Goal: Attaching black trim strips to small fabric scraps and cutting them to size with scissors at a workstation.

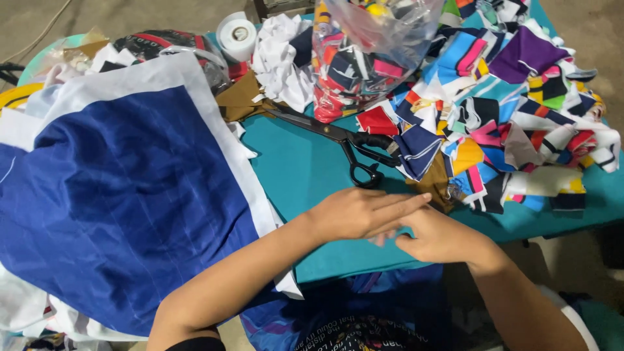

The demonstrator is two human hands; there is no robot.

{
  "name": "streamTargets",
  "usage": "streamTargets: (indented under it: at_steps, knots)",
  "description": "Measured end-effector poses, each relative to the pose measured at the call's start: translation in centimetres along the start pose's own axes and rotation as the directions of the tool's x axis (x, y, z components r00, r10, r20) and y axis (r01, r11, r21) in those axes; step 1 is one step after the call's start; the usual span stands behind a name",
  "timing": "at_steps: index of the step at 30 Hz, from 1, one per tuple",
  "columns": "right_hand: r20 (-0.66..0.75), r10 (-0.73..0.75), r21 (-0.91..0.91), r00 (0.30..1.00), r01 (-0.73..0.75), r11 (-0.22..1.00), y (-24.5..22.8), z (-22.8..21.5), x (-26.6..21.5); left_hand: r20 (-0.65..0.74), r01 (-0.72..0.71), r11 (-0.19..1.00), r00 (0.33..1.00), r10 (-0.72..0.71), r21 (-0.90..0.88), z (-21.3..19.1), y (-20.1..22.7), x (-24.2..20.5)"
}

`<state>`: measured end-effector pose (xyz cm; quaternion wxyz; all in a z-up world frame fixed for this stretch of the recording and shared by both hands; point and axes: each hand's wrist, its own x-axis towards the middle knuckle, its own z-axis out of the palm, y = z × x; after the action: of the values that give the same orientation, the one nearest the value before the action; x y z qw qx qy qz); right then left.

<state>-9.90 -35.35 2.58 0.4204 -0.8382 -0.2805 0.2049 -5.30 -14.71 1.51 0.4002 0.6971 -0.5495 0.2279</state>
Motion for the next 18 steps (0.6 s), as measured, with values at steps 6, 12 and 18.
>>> streamTargets:
  at_steps: [6, 12, 18]
  knots:
    - [0.125, 0.029, 0.003, 0.992, -0.030, 1.000, -1.8, -1.1, -0.7, -0.044, -0.115, 0.983, 0.992, 0.122, 0.143, 1.3, -0.3, -1.0]
    - [0.193, 0.242, -0.203, 0.951, -0.202, 0.958, -6.0, -2.6, 0.4, 0.047, -0.124, 0.982, 0.992, 0.118, 0.140, 0.7, 0.4, -1.0]
    - [0.237, 0.384, -0.341, 0.893, -0.294, 0.893, -4.5, -2.3, 1.1, 0.166, -0.061, 0.990, 0.985, 0.039, 0.131, 0.5, 0.5, -1.7]
